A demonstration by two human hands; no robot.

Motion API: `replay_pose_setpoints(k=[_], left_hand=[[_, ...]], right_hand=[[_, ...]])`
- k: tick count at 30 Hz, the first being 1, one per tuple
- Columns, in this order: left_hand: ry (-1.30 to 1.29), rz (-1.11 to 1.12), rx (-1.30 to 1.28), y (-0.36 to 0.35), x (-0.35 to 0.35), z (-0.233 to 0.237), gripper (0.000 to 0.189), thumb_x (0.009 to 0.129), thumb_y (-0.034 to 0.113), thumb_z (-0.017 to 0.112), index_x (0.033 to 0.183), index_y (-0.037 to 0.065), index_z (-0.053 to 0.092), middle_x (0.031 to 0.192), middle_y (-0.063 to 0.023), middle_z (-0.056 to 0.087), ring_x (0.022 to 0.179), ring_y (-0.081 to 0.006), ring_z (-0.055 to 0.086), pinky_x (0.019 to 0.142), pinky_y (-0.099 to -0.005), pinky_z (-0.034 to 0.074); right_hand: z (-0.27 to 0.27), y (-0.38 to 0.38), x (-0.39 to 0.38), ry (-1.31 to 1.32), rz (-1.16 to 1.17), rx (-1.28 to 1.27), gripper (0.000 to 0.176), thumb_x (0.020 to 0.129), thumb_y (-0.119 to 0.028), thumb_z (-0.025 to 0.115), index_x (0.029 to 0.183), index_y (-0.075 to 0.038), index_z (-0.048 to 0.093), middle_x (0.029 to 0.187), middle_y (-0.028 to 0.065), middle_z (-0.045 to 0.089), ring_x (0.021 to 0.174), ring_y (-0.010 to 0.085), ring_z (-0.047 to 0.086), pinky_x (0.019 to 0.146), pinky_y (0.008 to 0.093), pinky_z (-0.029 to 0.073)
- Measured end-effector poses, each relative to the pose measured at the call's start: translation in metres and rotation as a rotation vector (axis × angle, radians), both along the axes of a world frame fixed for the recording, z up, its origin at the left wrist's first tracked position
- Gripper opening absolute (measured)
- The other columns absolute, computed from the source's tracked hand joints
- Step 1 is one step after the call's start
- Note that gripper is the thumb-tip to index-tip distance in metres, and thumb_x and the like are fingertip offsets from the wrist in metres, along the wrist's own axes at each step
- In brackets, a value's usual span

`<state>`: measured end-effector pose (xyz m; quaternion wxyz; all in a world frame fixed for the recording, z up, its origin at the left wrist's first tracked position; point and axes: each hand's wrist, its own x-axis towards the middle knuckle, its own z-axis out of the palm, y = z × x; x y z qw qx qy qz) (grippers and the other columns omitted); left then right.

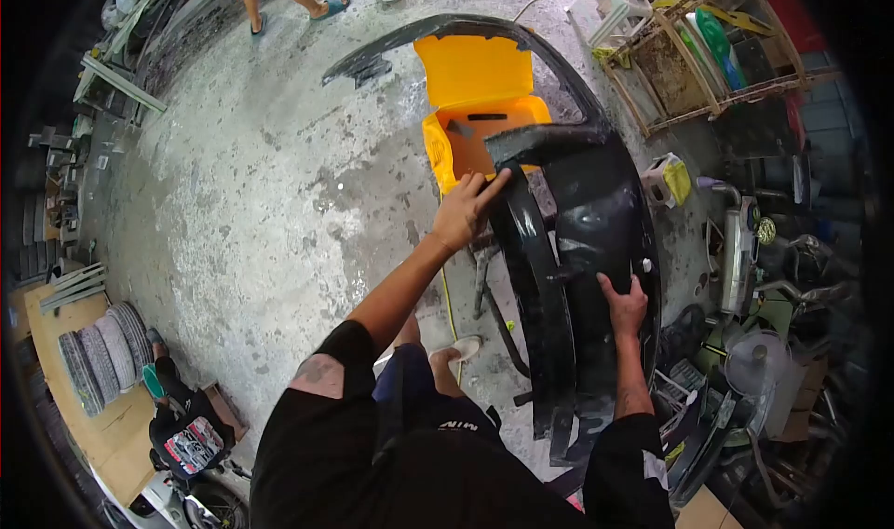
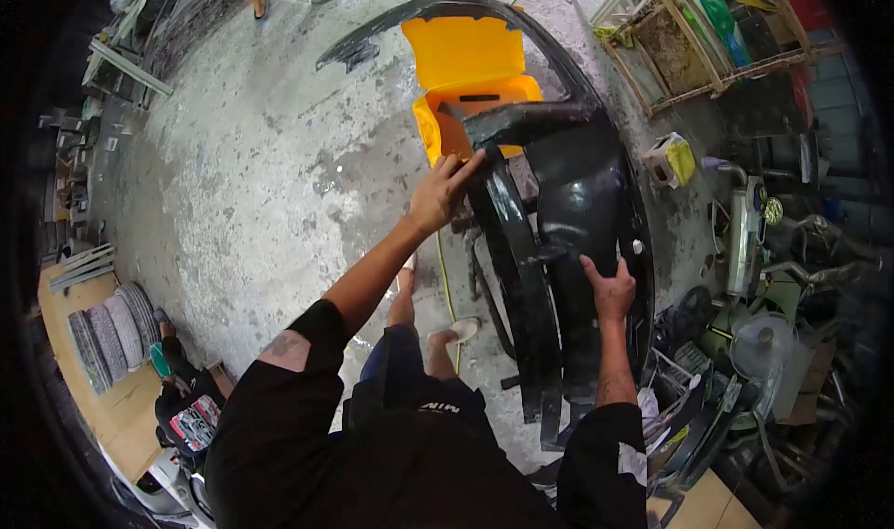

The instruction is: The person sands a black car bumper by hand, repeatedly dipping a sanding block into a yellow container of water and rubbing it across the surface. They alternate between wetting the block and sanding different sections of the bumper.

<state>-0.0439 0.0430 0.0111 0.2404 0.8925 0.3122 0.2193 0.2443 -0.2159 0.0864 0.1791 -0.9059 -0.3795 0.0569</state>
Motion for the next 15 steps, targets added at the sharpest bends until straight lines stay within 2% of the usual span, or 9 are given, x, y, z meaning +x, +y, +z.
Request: replay_pose_setpoints(k=[1, 2, 4, 6, 7, 8, 11, 12, 15], left_hand=[[-0.006, -0.003, -0.004, 0.011, 0.012, 0.013, 0.089, 0.078, -0.001, 0.066, 0.161, 0.015, 0.037, 0.11, -0.0161, 0.056, 0.105, -0.035, 0.056, 0.095, -0.043, 0.051], [-0.088, -0.013, 0.001, 0.023, 0.032, 0.03, 0.089, 0.079, -0.002, 0.065, 0.161, 0.015, 0.037, 0.109, -0.0162, 0.055, 0.104, -0.0356, 0.056, 0.094, -0.0434, 0.051], [-0.149, -0.034, 0.032, 0.036, 0.058, 0.028, 0.089, 0.08, -0.002, 0.065, 0.162, 0.019, 0.038, 0.109, -0.0169, 0.054, 0.102, -0.0373, 0.057, 0.09, -0.0445, 0.052], [-0.174, -0.047, -0.004, 0.034, 0.036, 0.013, 0.086, 0.081, 0.0, 0.066, 0.161, 0.021, 0.041, 0.108, -0.0164, 0.053, 0.099, -0.0364, 0.058, 0.087, -0.0441, 0.053], [-0.199, -0.045, -0.033, 0.03, 0.019, 0.004, 0.083, 0.083, 0.002, 0.067, 0.16, 0.023, 0.044, 0.107, -0.0159, 0.052, 0.096, -0.0355, 0.058, 0.084, -0.0438, 0.053], [-0.096, -0.064, -0.129, 0.029, 0.001, -0.004, 0.083, 0.083, 0.001, 0.066, 0.159, 0.024, 0.045, 0.106, -0.0163, 0.053, 0.096, -0.0356, 0.058, 0.085, -0.0426, 0.052], [-0.195, -0.112, -0.06, 0.05, 0.03, 0.012, 0.084, 0.081, 0.0, 0.067, 0.159, 0.025, 0.045, 0.106, -0.016, 0.054, 0.096, -0.0356, 0.058, 0.084, -0.0428, 0.052], [-0.18, -0.16, -0.041, 0.058, 0.048, 0.023, 0.096, 0.073, -0.003, 0.069, 0.161, 0.023, 0.04, 0.109, -0.0173, 0.053, 0.104, -0.0378, 0.058, 0.087, -0.0453, 0.051], [-0.161, -0.166, -0.089, 0.057, 0.037, 0.016, 0.095, 0.074, -0.003, 0.068, 0.161, 0.023, 0.041, 0.109, -0.0171, 0.052, 0.102, -0.0375, 0.058, 0.087, -0.0457, 0.051]], right_hand=[[0.002, -0.002, -0.003, 0.1, -0.008, 0.027, 0.08, 0.074, -0.062, 0.087, 0.11, 0.008, 0.071, 0.091, 0.0289, 0.074, 0.091, 0.0454, 0.073, 0.079, 0.0469, 0.058], [-0.002, -0.003, -0.001, 0.034, -0.025, 0.0, 0.075, 0.074, -0.058, 0.088, 0.108, 0.006, 0.071, 0.091, 0.0276, 0.074, 0.09, 0.044, 0.074, 0.078, 0.0464, 0.058], [0.003, 0.003, -0.009, 0.007, -0.033, -0.026, 0.075, 0.074, -0.058, 0.088, 0.108, 0.006, 0.071, 0.09, 0.0273, 0.074, 0.089, 0.0436, 0.074, 0.078, 0.0461, 0.058], [0.003, 0.008, -0.003, -0.033, -0.019, -0.041, 0.075, 0.074, -0.058, 0.088, 0.108, 0.007, 0.07, 0.089, 0.027, 0.074, 0.088, 0.0432, 0.074, 0.077, 0.0459, 0.058], [-0.002, 0.005, 0.0, 0.053, -0.013, -0.015, 0.075, 0.074, -0.058, 0.088, 0.108, 0.007, 0.07, 0.089, 0.0265, 0.074, 0.087, 0.0433, 0.074, 0.076, 0.046, 0.058], [-0.005, 0.002, 0.004, 0.14, -0.015, 0.012, 0.075, 0.074, -0.058, 0.088, 0.108, 0.007, 0.07, 0.088, 0.0261, 0.075, 0.086, 0.0433, 0.074, 0.075, 0.0462, 0.058], [-0.01, -0.002, 0.009, 0.07, -0.028, -0.056, 0.075, 0.074, -0.058, 0.088, 0.107, 0.007, 0.07, 0.087, 0.026, 0.074, 0.085, 0.0431, 0.074, 0.073, 0.0468, 0.058], [-0.017, -0.005, 0.011, 0.053, -0.031, -0.032, 0.075, 0.074, -0.058, 0.088, 0.106, 0.007, 0.07, 0.086, 0.0256, 0.074, 0.083, 0.0425, 0.075, 0.073, 0.0463, 0.058], [-0.001, 0.006, 0.003, 0.112, -0.043, -0.06, 0.076, 0.073, -0.059, 0.088, 0.105, 0.007, 0.069, 0.085, 0.0261, 0.074, 0.084, 0.0434, 0.074, 0.072, 0.0465, 0.058]])
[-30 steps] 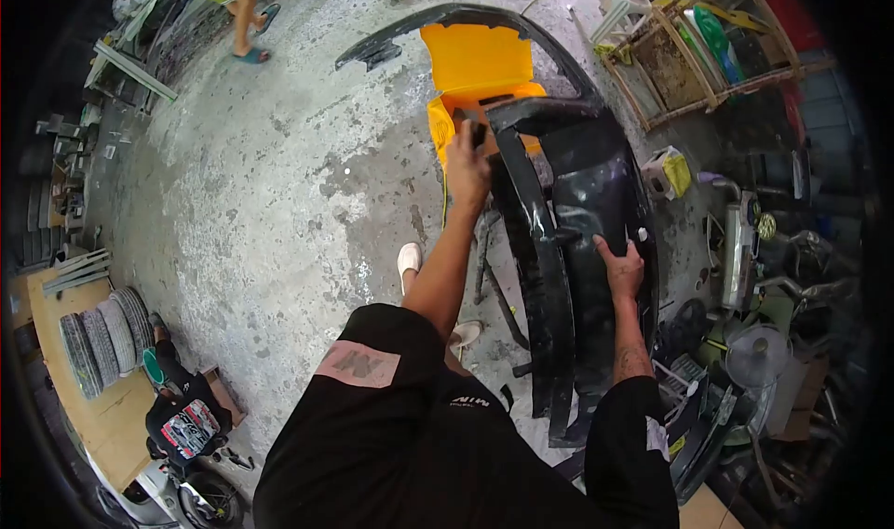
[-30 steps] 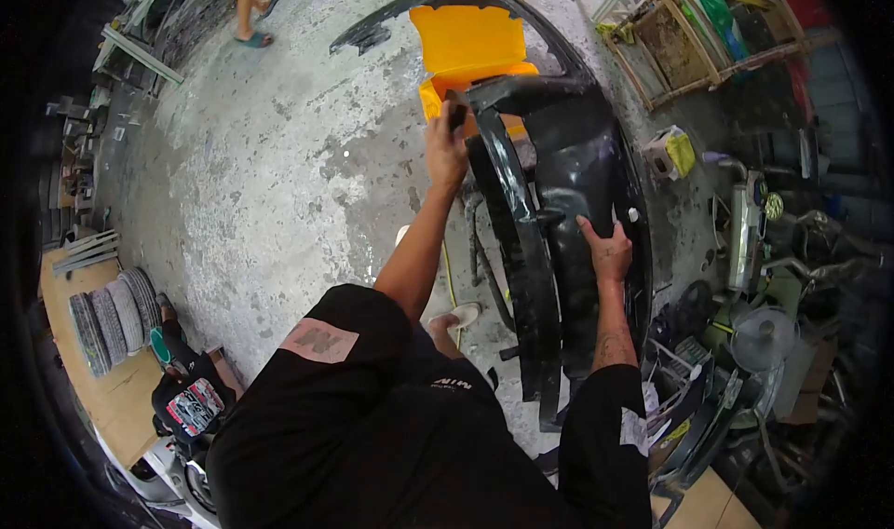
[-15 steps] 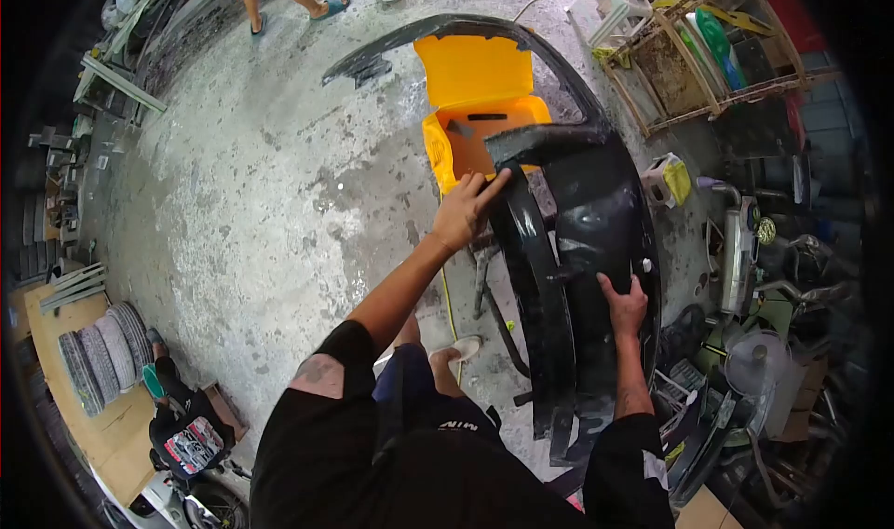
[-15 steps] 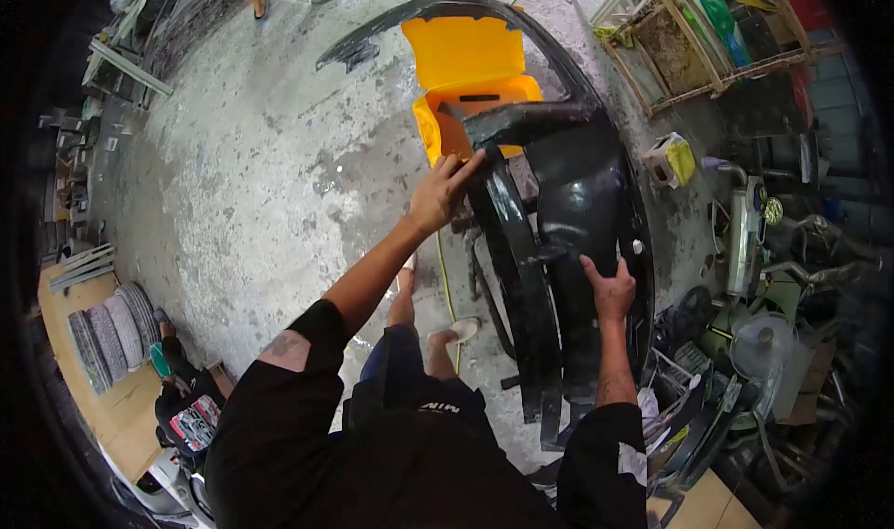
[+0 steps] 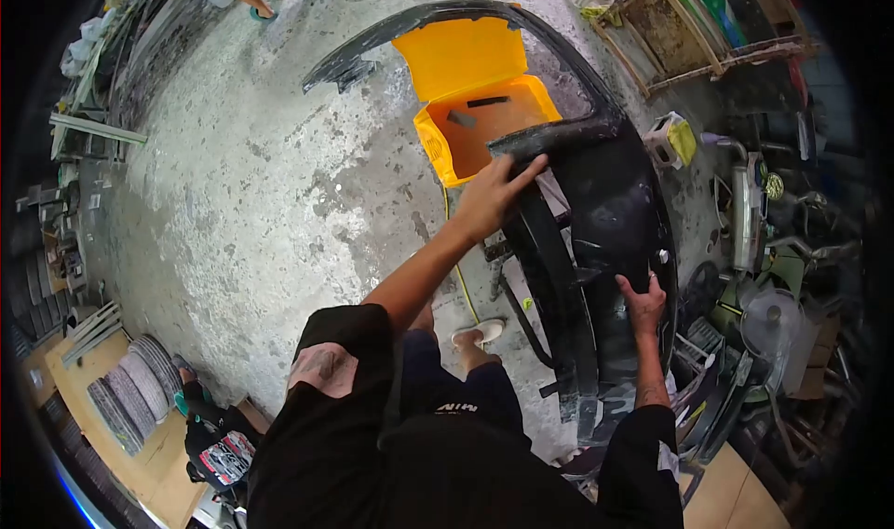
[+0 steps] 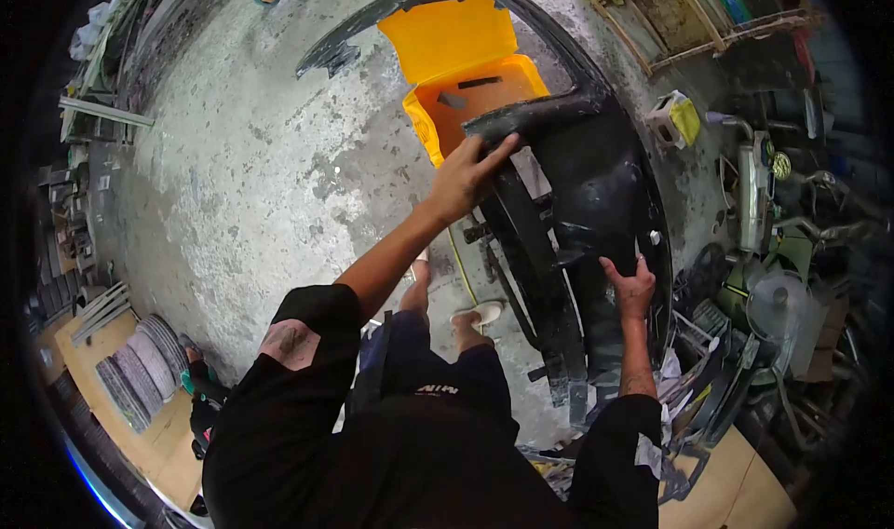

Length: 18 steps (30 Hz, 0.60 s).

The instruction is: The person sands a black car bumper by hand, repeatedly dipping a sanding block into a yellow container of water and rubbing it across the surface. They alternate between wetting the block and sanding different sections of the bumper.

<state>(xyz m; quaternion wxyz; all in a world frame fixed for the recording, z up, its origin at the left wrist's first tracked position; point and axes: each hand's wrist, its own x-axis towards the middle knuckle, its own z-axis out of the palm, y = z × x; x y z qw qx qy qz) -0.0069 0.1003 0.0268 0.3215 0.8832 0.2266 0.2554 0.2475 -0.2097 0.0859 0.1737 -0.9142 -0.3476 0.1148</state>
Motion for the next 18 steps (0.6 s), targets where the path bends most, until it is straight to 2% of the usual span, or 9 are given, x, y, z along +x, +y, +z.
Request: replay_pose_setpoints(k=[2, 4, 7, 8, 10, 12, 14, 16, 18], left_hand=[[-0.111, 0.014, 0.041, -0.001, -0.023, -0.015, 0.093, 0.074, -0.003, 0.068, 0.16, 0.023, 0.041, 0.107, -0.0167, 0.052, 0.1, -0.0369, 0.057, 0.086, -0.0458, 0.051], [0.042, 0.0, -0.003, 0.001, -0.03, -0.005, 0.093, 0.075, -0.003, 0.068, 0.16, 0.023, 0.041, 0.107, -0.0166, 0.052, 0.098, -0.0366, 0.057, 0.085, -0.0458, 0.051], [-0.014, 0.002, -0.008, 0.004, 0.004, 0.006, 0.092, 0.075, -0.003, 0.067, 0.16, 0.023, 0.042, 0.108, -0.0161, 0.053, 0.1, -0.0359, 0.057, 0.086, -0.0451, 0.051], [0.011, 0.025, -0.01, -0.001, 0.007, 0.006, 0.092, 0.075, -0.003, 0.067, 0.159, 0.023, 0.043, 0.109, -0.0158, 0.053, 0.1, -0.0356, 0.057, 0.087, -0.0447, 0.051], [-0.031, 0.027, -0.012, -0.006, -0.026, -0.017, 0.085, 0.08, -0.002, 0.066, 0.159, 0.023, 0.043, 0.107, -0.0157, 0.053, 0.099, -0.036, 0.058, 0.086, -0.0449, 0.052], [-0.011, 0.107, -0.11, -0.014, -0.074, -0.049, 0.08, 0.085, -0.003, 0.064, 0.159, 0.023, 0.043, 0.106, -0.0164, 0.054, 0.094, -0.0361, 0.059, 0.084, -0.0461, 0.053], [0.106, 0.258, -0.246, -0.015, -0.116, -0.044, 0.079, 0.09, -0.004, 0.06, 0.16, 0.026, 0.04, 0.107, -0.0168, 0.056, 0.093, -0.036, 0.062, 0.081, -0.0464, 0.054], [0.215, 0.245, -0.236, -0.011, -0.121, -0.029, 0.083, 0.09, -0.004, 0.06, 0.162, 0.029, 0.035, 0.108, -0.0172, 0.057, 0.093, -0.0359, 0.063, 0.08, -0.0464, 0.055], [0.322, 0.23, -0.229, -0.012, -0.116, -0.012, 0.088, 0.089, -0.005, 0.059, 0.164, 0.032, 0.031, 0.109, -0.0177, 0.058, 0.093, -0.0358, 0.064, 0.08, -0.0463, 0.056]], right_hand=[[-0.002, 0.001, 0.003, 0.027, 0.007, 0.016, 0.076, 0.073, -0.059, 0.088, 0.105, 0.007, 0.07, 0.085, 0.0255, 0.074, 0.083, 0.0437, 0.074, 0.072, 0.0465, 0.058], [-0.004, 0.0, -0.001, -0.07, -0.013, -0.028, 0.076, 0.074, -0.058, 0.088, 0.106, 0.007, 0.07, 0.085, 0.0249, 0.074, 0.084, 0.0437, 0.074, 0.072, 0.0459, 0.058], [-0.022, -0.013, 0.008, -0.243, 0.039, -0.057, 0.074, 0.074, -0.056, 0.089, 0.107, 0.007, 0.07, 0.085, 0.0243, 0.075, 0.084, 0.043, 0.074, 0.073, 0.0451, 0.058], [-0.02, -0.019, 0.007, -0.245, 0.035, -0.07, 0.074, 0.074, -0.056, 0.089, 0.107, 0.007, 0.07, 0.085, 0.0243, 0.075, 0.084, 0.043, 0.074, 0.073, 0.0451, 0.058], [-0.003, -0.001, 0.002, 0.005, 0.009, 0.005, 0.074, 0.074, -0.056, 0.089, 0.108, 0.007, 0.07, 0.087, 0.0249, 0.075, 0.084, 0.0429, 0.074, 0.073, 0.0447, 0.058], [-0.008, -0.003, 0.004, -0.039, 0.019, 0.006, 0.073, 0.074, -0.055, 0.089, 0.108, 0.007, 0.07, 0.087, 0.0248, 0.075, 0.084, 0.0423, 0.075, 0.073, 0.0443, 0.058], [-0.007, -0.003, 0.003, -0.085, 0.024, 0.002, 0.072, 0.075, -0.055, 0.089, 0.108, 0.007, 0.07, 0.087, 0.0246, 0.075, 0.083, 0.0418, 0.075, 0.073, 0.0438, 0.058], [0.003, 0.003, -0.005, 0.028, -0.006, 0.017, 0.07, 0.076, -0.054, 0.089, 0.107, 0.007, 0.07, 0.087, 0.0243, 0.075, 0.082, 0.0412, 0.075, 0.072, 0.0434, 0.058], [-0.002, -0.001, -0.005, -0.045, 0.018, 0.008, 0.069, 0.076, -0.053, 0.089, 0.107, 0.007, 0.07, 0.087, 0.0242, 0.075, 0.083, 0.041, 0.075, 0.072, 0.0435, 0.058]])
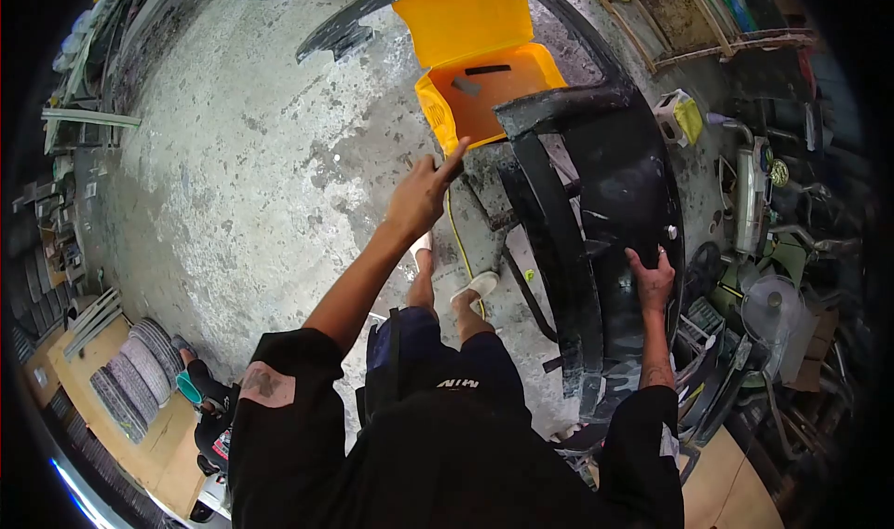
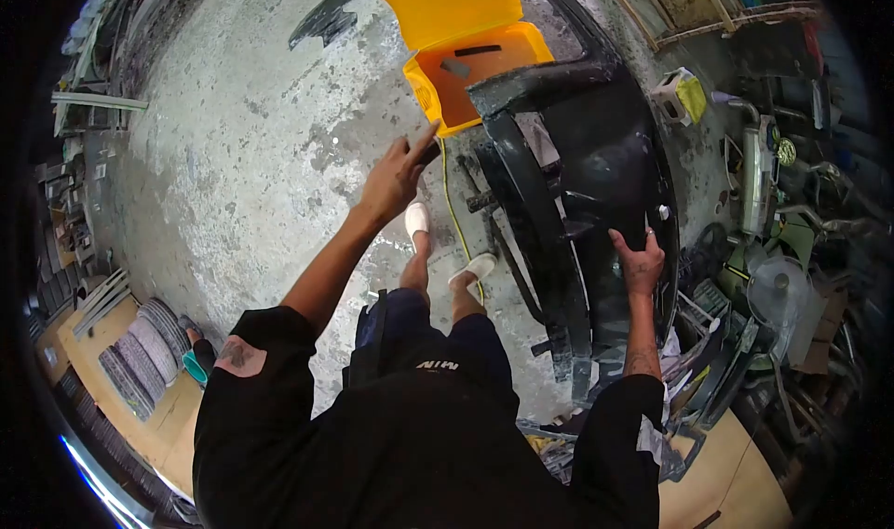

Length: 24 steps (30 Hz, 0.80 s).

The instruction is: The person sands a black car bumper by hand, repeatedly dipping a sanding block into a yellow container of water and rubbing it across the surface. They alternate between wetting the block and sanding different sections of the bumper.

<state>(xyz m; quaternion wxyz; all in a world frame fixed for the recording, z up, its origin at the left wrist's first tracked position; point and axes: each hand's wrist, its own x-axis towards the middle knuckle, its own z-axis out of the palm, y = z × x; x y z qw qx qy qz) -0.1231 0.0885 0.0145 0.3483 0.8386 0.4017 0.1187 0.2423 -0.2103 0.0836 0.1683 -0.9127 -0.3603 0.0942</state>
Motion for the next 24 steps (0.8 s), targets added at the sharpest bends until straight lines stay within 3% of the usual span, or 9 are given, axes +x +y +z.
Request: replay_pose_setpoints(k=[2, 3, 8, 12, 14, 16, 20, 23, 24], left_hand=[[0.227, -0.232, 0.047, 0.003, 0.026, 0.011, 0.094, 0.091, -0.004, 0.058, 0.166, 0.038, 0.02, 0.111, -0.0192, 0.059, 0.091, -0.0368, 0.065, 0.079, -0.0461, 0.057], [0.169, -0.271, 0.114, 0.003, 0.037, 0.011, 0.096, 0.093, -0.004, 0.056, 0.167, 0.04, 0.014, 0.108, -0.0212, 0.059, 0.086, -0.0367, 0.065, 0.077, -0.0456, 0.057], [0.277, -0.326, 0.175, 0.006, 0.081, 0.023, 0.092, 0.097, -0.001, 0.052, 0.167, 0.043, 0.012, 0.101, -0.0206, 0.06, 0.084, -0.0328, 0.064, 0.075, -0.0436, 0.057], [0.301, -0.365, 0.219, 0.008, 0.077, 0.015, 0.09, 0.098, 0.001, 0.052, 0.167, 0.042, 0.011, 0.096, -0.0193, 0.061, 0.082, -0.0295, 0.064, 0.074, -0.0426, 0.057], [0.326, -0.355, 0.224, 0.004, 0.071, 0.017, 0.087, 0.098, 0.001, 0.052, 0.167, 0.041, 0.015, 0.094, -0.0189, 0.06, 0.083, -0.0303, 0.064, 0.076, -0.0436, 0.057], [0.325, -0.294, 0.147, 0.0, 0.059, 0.013, 0.083, 0.098, 0.001, 0.053, 0.166, 0.038, 0.021, 0.099, -0.0214, 0.06, 0.09, -0.0372, 0.067, 0.075, -0.0467, 0.057], [0.272, -0.219, 0.107, 0.0, 0.022, -0.006, 0.081, 0.095, 0.003, 0.061, 0.165, 0.027, 0.027, 0.101, -0.018, 0.06, 0.091, -0.0342, 0.065, 0.078, -0.0447, 0.057], [-0.217, -0.066, 0.149, -0.005, 0.029, 0.004, 0.067, 0.092, 0.006, 0.069, 0.154, 0.012, 0.047, 0.105, -0.0157, 0.057, 0.094, -0.0344, 0.062, 0.079, -0.0436, 0.055], [-0.216, -0.074, 0.145, -0.007, 0.041, 0.003, 0.067, 0.092, 0.006, 0.069, 0.154, 0.012, 0.047, 0.105, -0.0157, 0.057, 0.094, -0.0344, 0.062, 0.079, -0.0436, 0.055]], right_hand=[[0.002, 0.002, 0.004, -0.082, 0.037, -0.003, 0.068, 0.076, -0.052, 0.089, 0.107, 0.006, 0.07, 0.087, 0.024, 0.075, 0.083, 0.0407, 0.075, 0.072, 0.0437, 0.058], [0.004, 0.002, 0.002, -0.041, 0.025, 0.012, 0.069, 0.076, -0.052, 0.089, 0.107, 0.006, 0.07, 0.088, 0.0241, 0.075, 0.083, 0.041, 0.075, 0.072, 0.0435, 0.058], [0.005, 0.002, -0.002, -0.053, 0.01, 0.003, 0.07, 0.076, -0.054, 0.088, 0.107, 0.006, 0.07, 0.088, 0.0242, 0.075, 0.084, 0.0415, 0.075, 0.073, 0.0431, 0.058], [0.002, -0.003, 0.001, -0.053, 0.017, 0.001, 0.073, 0.076, -0.057, 0.088, 0.108, 0.007, 0.07, 0.088, 0.0254, 0.075, 0.085, 0.0433, 0.074, 0.074, 0.0442, 0.058], [0.002, -0.001, 0.001, -0.002, 0.006, 0.001, 0.074, 0.076, -0.057, 0.087, 0.108, 0.008, 0.07, 0.088, 0.0261, 0.074, 0.085, 0.044, 0.074, 0.074, 0.0447, 0.058], [0.0, -0.003, 0.002, -0.079, 0.029, 0.01, 0.077, 0.075, -0.057, 0.088, 0.109, 0.009, 0.069, 0.088, 0.0276, 0.074, 0.085, 0.0449, 0.073, 0.074, 0.0449, 0.057], [-0.006, -0.006, 0.009, 0.017, -0.005, 0.014, 0.078, 0.074, -0.057, 0.088, 0.109, 0.01, 0.069, 0.087, 0.0282, 0.073, 0.084, 0.0452, 0.073, 0.074, 0.0448, 0.057], [-0.009, -0.009, 0.009, 0.012, -0.009, 0.003, 0.079, 0.074, -0.058, 0.089, 0.108, 0.01, 0.069, 0.085, 0.0278, 0.073, 0.081, 0.0447, 0.073, 0.072, 0.0445, 0.057], [-0.009, -0.009, 0.009, 0.004, -0.007, -0.005, 0.078, 0.073, -0.057, 0.089, 0.108, 0.009, 0.069, 0.084, 0.0272, 0.073, 0.08, 0.0441, 0.073, 0.071, 0.0443, 0.057]])
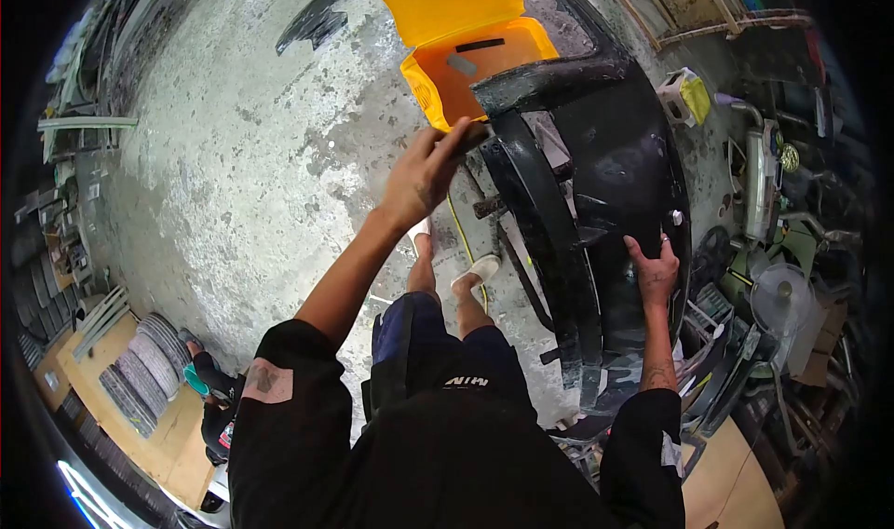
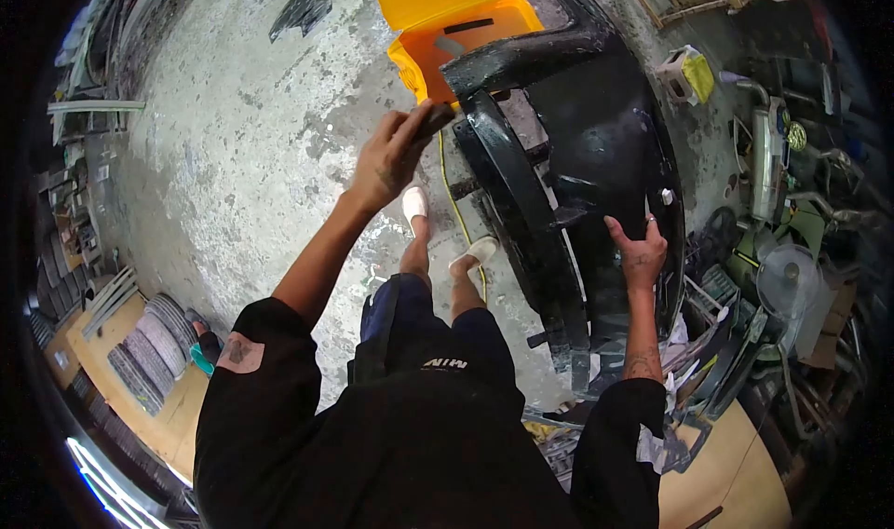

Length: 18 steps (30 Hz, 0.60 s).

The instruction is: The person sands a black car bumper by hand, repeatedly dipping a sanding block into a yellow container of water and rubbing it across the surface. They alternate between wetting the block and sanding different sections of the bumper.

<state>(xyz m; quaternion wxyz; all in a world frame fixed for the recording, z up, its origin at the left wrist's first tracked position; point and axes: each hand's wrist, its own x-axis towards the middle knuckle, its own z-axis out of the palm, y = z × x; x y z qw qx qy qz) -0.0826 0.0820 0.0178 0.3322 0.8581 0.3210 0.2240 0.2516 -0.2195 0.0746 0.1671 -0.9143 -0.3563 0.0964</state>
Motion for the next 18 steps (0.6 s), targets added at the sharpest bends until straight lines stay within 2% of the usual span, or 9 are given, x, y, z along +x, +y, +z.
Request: replay_pose_setpoints(k=[6, 8, 11, 13, 15, 18], left_hand=[[-0.156, -0.15, 0.221, 0.022, 0.103, 0.008, 0.072, 0.085, 0.003, 0.071, 0.153, 0.01, 0.048, 0.106, -0.0134, 0.056, 0.097, -0.0335, 0.06, 0.079, -0.0409, 0.054], [-0.22, -0.183, 0.243, 0.024, 0.092, 0.004, 0.075, 0.083, 0.002, 0.071, 0.154, 0.009, 0.048, 0.104, -0.013, 0.055, 0.096, -0.0336, 0.059, 0.08, -0.0404, 0.054], [-0.049, -0.167, 0.17, 0.019, 0.049, -0.026, 0.076, 0.083, 0.0, 0.067, 0.155, 0.009, 0.046, 0.102, -0.0126, 0.055, 0.097, -0.0336, 0.058, 0.083, -0.0409, 0.054], [-0.082, -0.184, 0.202, 0.024, 0.077, -0.001, 0.074, 0.084, -0.001, 0.067, 0.154, 0.01, 0.048, 0.101, -0.0126, 0.055, 0.095, -0.0335, 0.059, 0.082, -0.041, 0.054], [-0.113, -0.172, 0.218, 0.025, 0.112, 0.017, 0.072, 0.083, -0.001, 0.069, 0.152, 0.012, 0.053, 0.101, -0.0126, 0.056, 0.091, -0.0332, 0.06, 0.078, -0.042, 0.054], [-0.121, -0.196, 0.167, 0.026, 0.082, -0.004, 0.074, 0.083, -0.001, 0.069, 0.153, 0.015, 0.052, 0.105, -0.0131, 0.056, 0.095, -0.0333, 0.061, 0.079, -0.0422, 0.054]], right_hand=[[0.005, 0.017, 0.001, 0.066, -0.017, 0.046, 0.073, 0.072, -0.056, 0.09, 0.105, 0.006, 0.07, 0.084, 0.0237, 0.074, 0.078, 0.0417, 0.074, 0.07, 0.0438, 0.058], [0.009, 0.007, -0.004, 0.124, -0.042, 0.077, 0.072, 0.072, -0.056, 0.09, 0.104, 0.005, 0.07, 0.084, 0.0231, 0.075, 0.078, 0.0413, 0.074, 0.07, 0.0437, 0.058], [0.002, 0.003, 0.006, 0.074, -0.037, -0.006, 0.071, 0.072, -0.056, 0.09, 0.104, 0.005, 0.071, 0.086, 0.022, 0.076, 0.079, 0.0405, 0.074, 0.071, 0.0434, 0.059], [-0.002, -0.001, 0.005, -0.044, -0.014, -0.044, 0.072, 0.072, -0.056, 0.09, 0.105, 0.005, 0.071, 0.087, 0.0223, 0.076, 0.08, 0.04, 0.075, 0.072, 0.0432, 0.059], [-0.009, -0.002, 0.008, -0.02, -0.022, -0.041, 0.073, 0.071, -0.057, 0.09, 0.105, 0.005, 0.071, 0.087, 0.0225, 0.076, 0.081, 0.0399, 0.075, 0.072, 0.0431, 0.059], [0.007, 0.003, 0.003, 0.106, -0.06, -0.014, 0.075, 0.072, -0.057, 0.09, 0.107, 0.006, 0.07, 0.087, 0.0229, 0.075, 0.082, 0.0391, 0.076, 0.073, 0.0428, 0.059]])
